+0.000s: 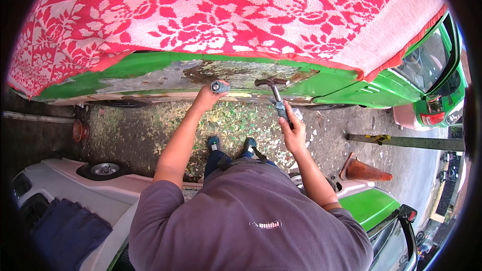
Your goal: The person uses a hammer and a metal punch to repeatedly strike a green car panel, likely to flatten a dent. The person holds the punch against the panel with the left hand and strikes it with the hammer in the right hand throughout the clip.
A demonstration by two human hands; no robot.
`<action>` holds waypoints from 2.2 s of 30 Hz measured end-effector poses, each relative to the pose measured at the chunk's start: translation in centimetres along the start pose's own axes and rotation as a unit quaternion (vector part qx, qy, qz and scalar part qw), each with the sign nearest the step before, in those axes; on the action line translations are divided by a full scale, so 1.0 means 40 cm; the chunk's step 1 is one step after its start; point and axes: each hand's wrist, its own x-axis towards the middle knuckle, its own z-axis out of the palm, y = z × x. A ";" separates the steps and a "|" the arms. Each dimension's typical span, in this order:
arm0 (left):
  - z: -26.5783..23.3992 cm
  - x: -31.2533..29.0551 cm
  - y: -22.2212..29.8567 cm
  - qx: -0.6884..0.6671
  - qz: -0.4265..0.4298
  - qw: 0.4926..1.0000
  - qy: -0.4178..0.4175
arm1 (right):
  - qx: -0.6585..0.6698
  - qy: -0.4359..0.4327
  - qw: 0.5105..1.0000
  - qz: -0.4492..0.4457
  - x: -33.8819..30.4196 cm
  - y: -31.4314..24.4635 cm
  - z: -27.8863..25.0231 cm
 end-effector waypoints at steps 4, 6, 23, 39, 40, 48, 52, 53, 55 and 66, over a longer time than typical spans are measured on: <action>0.026 -0.012 -0.019 -0.001 -0.022 1.000 -0.012 | 0.009 0.000 1.000 0.028 0.000 0.012 0.000; 0.038 -0.023 -0.023 0.018 -0.004 1.000 -0.010 | 0.014 0.003 1.000 0.028 0.000 0.018 0.002; 0.088 -0.032 -0.004 0.103 0.013 0.995 -0.001 | -0.053 -0.040 0.993 -0.095 -0.018 -0.023 0.011; 0.108 0.012 0.049 0.137 -0.026 0.990 -0.007 | -0.107 -0.020 0.975 -0.195 0.006 -0.052 0.039; 0.113 0.012 0.047 0.134 -0.023 0.991 -0.008 | -0.155 -0.046 0.971 -0.178 0.010 -0.040 0.045; 0.121 0.014 0.083 0.150 -0.028 0.988 -0.009 | -0.097 -0.009 0.981 -0.166 -0.004 -0.014 0.044; 0.120 0.008 0.033 0.134 0.018 0.991 0.009 | -0.147 -0.049 0.977 -0.144 -0.006 -0.023 0.049; 0.119 0.015 0.044 0.144 -0.004 0.990 -0.006 | -0.125 -0.041 0.981 -0.144 -0.007 -0.021 0.048; 0.125 0.021 0.077 0.161 -0.050 0.985 -0.035 | -0.080 0.004 0.980 -0.182 -0.015 -0.016 0.040; 0.119 -0.072 -0.048 0.116 -0.039 0.992 -0.007 | -0.099 0.038 0.976 -0.189 -0.044 0.025 0.015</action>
